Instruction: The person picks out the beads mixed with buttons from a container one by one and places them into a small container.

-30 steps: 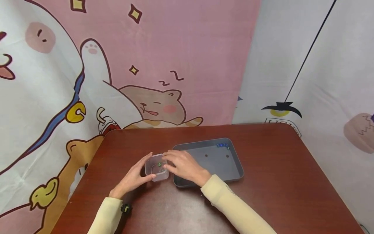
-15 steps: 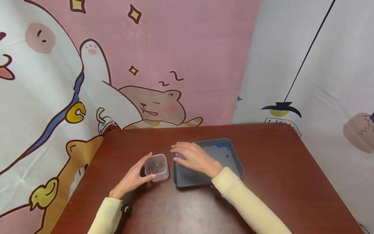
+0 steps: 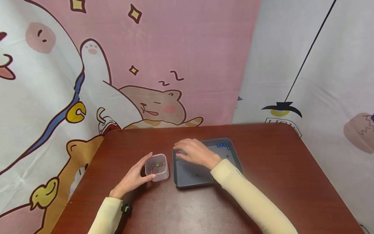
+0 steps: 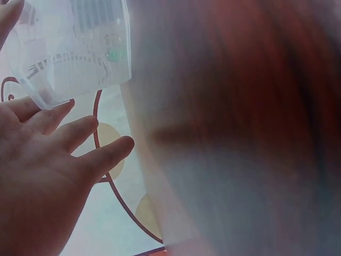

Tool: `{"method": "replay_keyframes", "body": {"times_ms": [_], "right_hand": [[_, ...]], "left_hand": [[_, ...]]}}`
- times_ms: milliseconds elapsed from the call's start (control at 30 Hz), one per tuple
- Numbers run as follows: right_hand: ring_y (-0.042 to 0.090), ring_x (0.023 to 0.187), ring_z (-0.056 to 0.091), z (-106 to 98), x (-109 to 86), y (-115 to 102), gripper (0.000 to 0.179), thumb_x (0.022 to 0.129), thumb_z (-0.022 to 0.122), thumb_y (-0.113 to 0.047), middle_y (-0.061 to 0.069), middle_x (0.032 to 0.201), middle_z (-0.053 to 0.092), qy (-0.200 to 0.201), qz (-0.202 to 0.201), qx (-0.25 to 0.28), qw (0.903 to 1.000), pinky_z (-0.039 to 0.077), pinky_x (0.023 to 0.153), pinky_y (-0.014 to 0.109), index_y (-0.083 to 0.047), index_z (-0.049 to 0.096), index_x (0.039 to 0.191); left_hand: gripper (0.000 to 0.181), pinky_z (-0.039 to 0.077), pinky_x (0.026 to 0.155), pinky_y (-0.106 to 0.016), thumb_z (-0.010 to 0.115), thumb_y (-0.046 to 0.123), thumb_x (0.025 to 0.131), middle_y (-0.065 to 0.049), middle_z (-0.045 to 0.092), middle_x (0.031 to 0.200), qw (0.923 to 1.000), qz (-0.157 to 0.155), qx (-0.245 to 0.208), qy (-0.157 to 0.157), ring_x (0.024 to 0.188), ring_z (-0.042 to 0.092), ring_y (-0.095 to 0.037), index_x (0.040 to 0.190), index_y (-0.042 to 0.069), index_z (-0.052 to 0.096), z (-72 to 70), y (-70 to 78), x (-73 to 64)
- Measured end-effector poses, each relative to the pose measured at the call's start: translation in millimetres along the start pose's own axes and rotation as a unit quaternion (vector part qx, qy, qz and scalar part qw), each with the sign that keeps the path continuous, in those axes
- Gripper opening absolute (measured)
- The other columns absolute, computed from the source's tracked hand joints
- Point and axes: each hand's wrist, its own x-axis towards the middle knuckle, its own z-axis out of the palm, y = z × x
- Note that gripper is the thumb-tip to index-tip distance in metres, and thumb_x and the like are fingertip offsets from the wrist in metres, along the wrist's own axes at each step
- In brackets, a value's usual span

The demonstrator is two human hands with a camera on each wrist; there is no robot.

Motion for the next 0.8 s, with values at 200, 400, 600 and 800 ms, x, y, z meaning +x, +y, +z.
{"method": "replay_keyframes", "body": {"times_ms": [200,400,600,800], "right_hand": [[0.021,0.127,0.059,12,5.9,10,0.034,0.094,0.070,-0.028,0.001,0.136,0.064,-0.021,0.002,-0.002,0.9998,0.049,0.106,0.046,-0.017,0.070,0.126],[0.023,0.126,0.059,26,8.4,18,0.031,0.093,0.071,-0.028,0.001,0.134,0.065,-0.040,0.009,-0.006,0.9992,0.048,0.104,0.054,-0.019,0.072,0.123],[0.021,0.123,0.062,37,10.5,24,0.031,0.093,0.072,-0.027,0.001,0.130,0.067,-0.046,-0.004,-0.011,0.9989,0.051,0.102,0.046,-0.018,0.073,0.122],[0.018,0.119,0.064,46,14.2,27,0.029,0.091,0.074,-0.026,0.001,0.126,0.069,-0.042,-0.022,-0.014,0.9988,0.053,0.100,0.041,-0.017,0.074,0.119]], "left_hand": [[0.095,0.033,0.118,-0.054,0.076,0.055,0.083,0.003,0.028,0.165,1.0000,-0.003,-0.009,-0.001,0.149,0.034,-0.024,0.159,0.030,0.026,0.1,-0.2,0.2],[0.095,0.033,0.118,-0.054,0.075,0.058,0.082,0.004,0.028,0.165,1.0000,0.000,-0.007,0.000,0.150,0.033,-0.023,0.159,0.030,0.026,-0.2,-1.0,0.1],[0.096,0.034,0.118,-0.054,0.073,0.062,0.081,0.004,0.028,0.165,1.0000,0.003,-0.008,0.001,0.149,0.034,-0.023,0.159,0.030,0.026,-0.1,-1.8,0.2],[0.097,0.034,0.118,-0.054,0.073,0.063,0.081,0.004,0.028,0.165,1.0000,0.003,-0.005,0.002,0.149,0.035,-0.023,0.159,0.030,0.026,0.2,-2.4,0.1]]}}
